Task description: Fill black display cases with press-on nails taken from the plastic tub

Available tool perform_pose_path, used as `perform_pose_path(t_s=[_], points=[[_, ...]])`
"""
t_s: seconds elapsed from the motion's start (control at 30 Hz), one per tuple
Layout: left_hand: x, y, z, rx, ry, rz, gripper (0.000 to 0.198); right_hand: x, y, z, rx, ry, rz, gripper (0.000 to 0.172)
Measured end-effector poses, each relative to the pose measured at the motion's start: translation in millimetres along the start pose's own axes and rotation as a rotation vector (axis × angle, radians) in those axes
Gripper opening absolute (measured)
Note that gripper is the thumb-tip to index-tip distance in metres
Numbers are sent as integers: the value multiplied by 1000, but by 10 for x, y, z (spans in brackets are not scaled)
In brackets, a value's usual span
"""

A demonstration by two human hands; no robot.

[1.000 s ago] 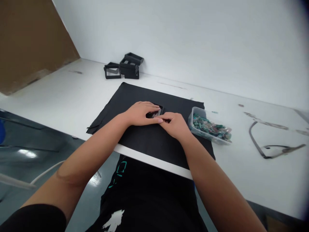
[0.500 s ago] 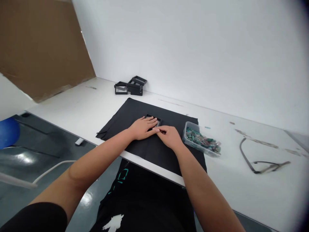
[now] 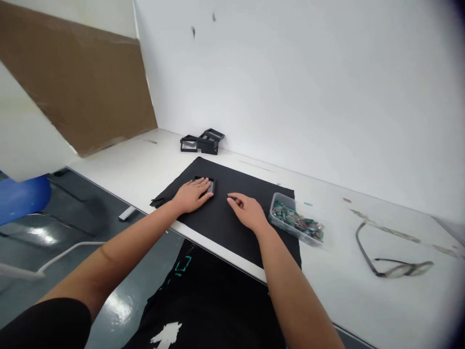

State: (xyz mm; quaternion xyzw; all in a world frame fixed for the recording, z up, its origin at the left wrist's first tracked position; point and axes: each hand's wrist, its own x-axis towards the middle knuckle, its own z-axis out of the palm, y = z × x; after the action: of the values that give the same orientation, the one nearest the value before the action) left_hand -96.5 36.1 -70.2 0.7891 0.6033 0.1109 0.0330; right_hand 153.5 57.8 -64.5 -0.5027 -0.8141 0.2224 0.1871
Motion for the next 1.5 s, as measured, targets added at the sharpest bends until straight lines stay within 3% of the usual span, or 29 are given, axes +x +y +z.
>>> perform_pose_path(t_s=[0.3,0.43,0.63,0.8,0.93,1.03,1.1,1.27,1.37,1.5], points=[[-245,-1024,-269,50,182,-485,43,-47,-112,-50,-77,-73,-24,30],[-230,-1437,-369,74,275,-690,45,-49,-112,-52,-94,-78,-29,30],[-73,-1879,-460,108,340,-826,42,-35,-73,-30,-111,-75,-42,29],[55,-2115,-513,140,384,-849,41,-33,-49,5,-123,-52,-62,28],[172,-2207,-545,165,441,-823,41,-40,-42,20,-138,-35,-86,25],[363,-2151,-521,174,498,-725,45,-52,-36,29,-136,-17,-106,25],[595,-2044,-458,162,497,-591,45,-63,-31,38,-131,-4,-117,28],[1387,-1721,-185,66,328,-259,45,-75,-7,57,-114,13,-128,33],[1699,-1639,-70,12,313,-251,37,-70,17,52,-97,7,-130,34],[1707,-1639,-51,-56,358,-307,34,-73,29,41,-91,-2,-135,34]])
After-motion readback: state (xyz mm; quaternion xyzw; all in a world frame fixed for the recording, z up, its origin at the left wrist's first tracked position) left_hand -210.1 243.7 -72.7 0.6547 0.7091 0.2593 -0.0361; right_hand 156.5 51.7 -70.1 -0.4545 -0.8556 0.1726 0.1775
